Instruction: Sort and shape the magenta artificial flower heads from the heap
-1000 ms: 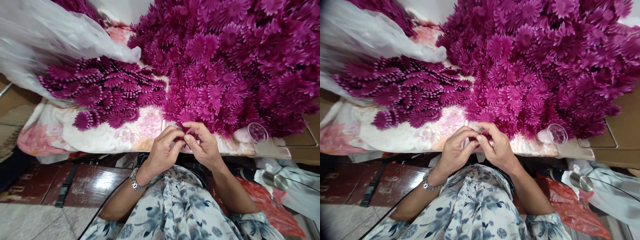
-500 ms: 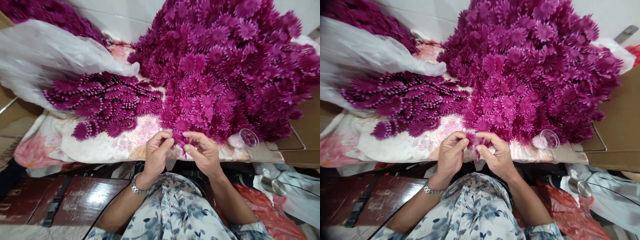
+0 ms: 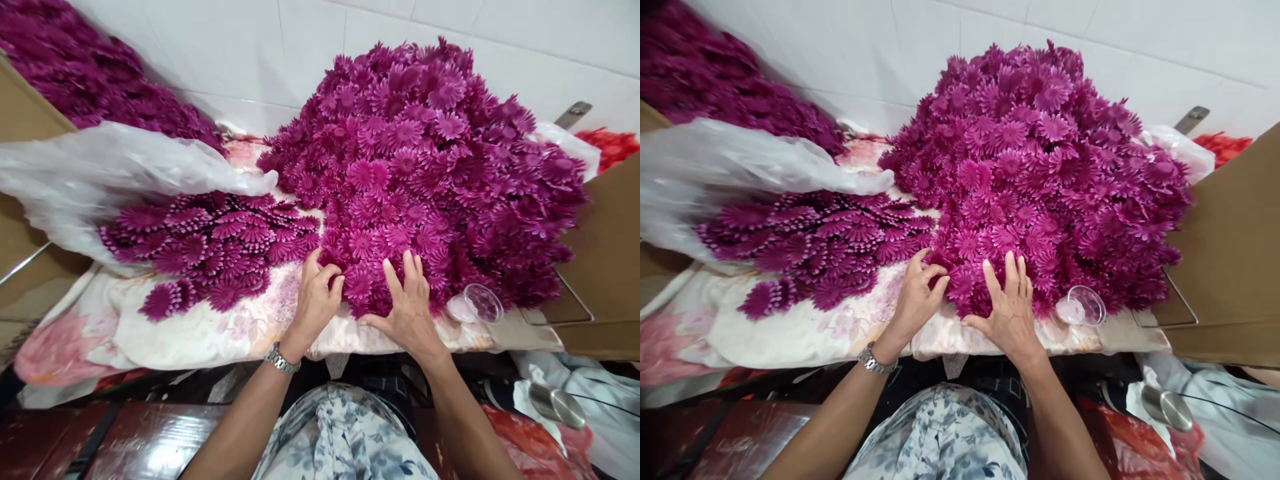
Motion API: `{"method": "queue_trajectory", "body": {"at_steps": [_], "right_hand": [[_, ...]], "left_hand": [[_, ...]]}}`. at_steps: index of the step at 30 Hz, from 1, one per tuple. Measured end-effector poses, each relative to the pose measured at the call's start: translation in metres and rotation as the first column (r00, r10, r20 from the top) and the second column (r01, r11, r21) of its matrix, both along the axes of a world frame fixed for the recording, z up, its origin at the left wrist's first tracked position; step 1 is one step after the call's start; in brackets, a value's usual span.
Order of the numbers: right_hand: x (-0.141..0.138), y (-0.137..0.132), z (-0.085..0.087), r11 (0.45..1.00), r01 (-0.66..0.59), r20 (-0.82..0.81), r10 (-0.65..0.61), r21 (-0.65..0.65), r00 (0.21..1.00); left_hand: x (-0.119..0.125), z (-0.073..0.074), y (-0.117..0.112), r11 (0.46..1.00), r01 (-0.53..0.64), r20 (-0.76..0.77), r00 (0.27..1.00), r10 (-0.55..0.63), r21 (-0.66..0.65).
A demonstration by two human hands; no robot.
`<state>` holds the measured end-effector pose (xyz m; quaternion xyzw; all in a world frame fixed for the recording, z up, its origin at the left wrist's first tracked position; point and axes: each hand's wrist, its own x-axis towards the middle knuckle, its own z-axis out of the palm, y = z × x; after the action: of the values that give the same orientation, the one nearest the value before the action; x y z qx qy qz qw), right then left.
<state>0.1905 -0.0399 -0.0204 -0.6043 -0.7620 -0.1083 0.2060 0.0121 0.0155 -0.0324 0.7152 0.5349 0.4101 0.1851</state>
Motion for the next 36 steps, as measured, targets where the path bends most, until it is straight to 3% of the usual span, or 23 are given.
{"method": "queue_trajectory", "body": {"at_steps": [4, 11, 20, 24, 29, 32, 36], "right_hand": [[0.0, 0.02, -0.003, 0.998, -0.003, 0.029, 0.005, -0.069, 1.0], [-0.007, 0.055, 0.01, 0.973, -0.051, 0.005, 0.054, -0.225, 0.999], [-0.014, 0.077, 0.014, 0.943, -0.019, 0.057, 0.04, -0.333, 0.998], [-0.019, 0.08, 0.012, 0.952, -0.022, 0.048, 0.039, -0.306, 0.998], [-0.013, 0.081, 0.019, 0.965, -0.039, -0.021, 0.034, -0.258, 0.999], [-0.003, 0.079, 0.035, 0.977, -0.065, -0.113, 0.043, -0.202, 0.993], [0.014, 0.078, 0.067, 0.98, -0.187, -0.369, 0.201, 0.073, 0.907]], "left_hand": [[0.009, 0.005, 0.015, 0.988, 0.124, -0.075, 0.989, -0.131, -0.087], [0.028, 0.012, 0.035, 0.956, 0.243, -0.074, 0.963, -0.258, -0.162], [0.028, 0.019, 0.022, 0.948, 0.3, -0.13, 0.941, -0.313, -0.107], [0.018, 0.02, 0.011, 0.966, 0.254, -0.125, 0.958, -0.257, -0.038], [0.0, 0.017, 0.013, 0.985, 0.17, 0.064, 0.983, -0.172, 0.026], [-0.01, 0.011, 0.021, 0.994, 0.111, 0.172, 0.979, -0.114, 0.022], [-0.012, 0.007, 0.027, 0.992, 0.121, 0.201, 0.973, -0.114, -0.019]]}}
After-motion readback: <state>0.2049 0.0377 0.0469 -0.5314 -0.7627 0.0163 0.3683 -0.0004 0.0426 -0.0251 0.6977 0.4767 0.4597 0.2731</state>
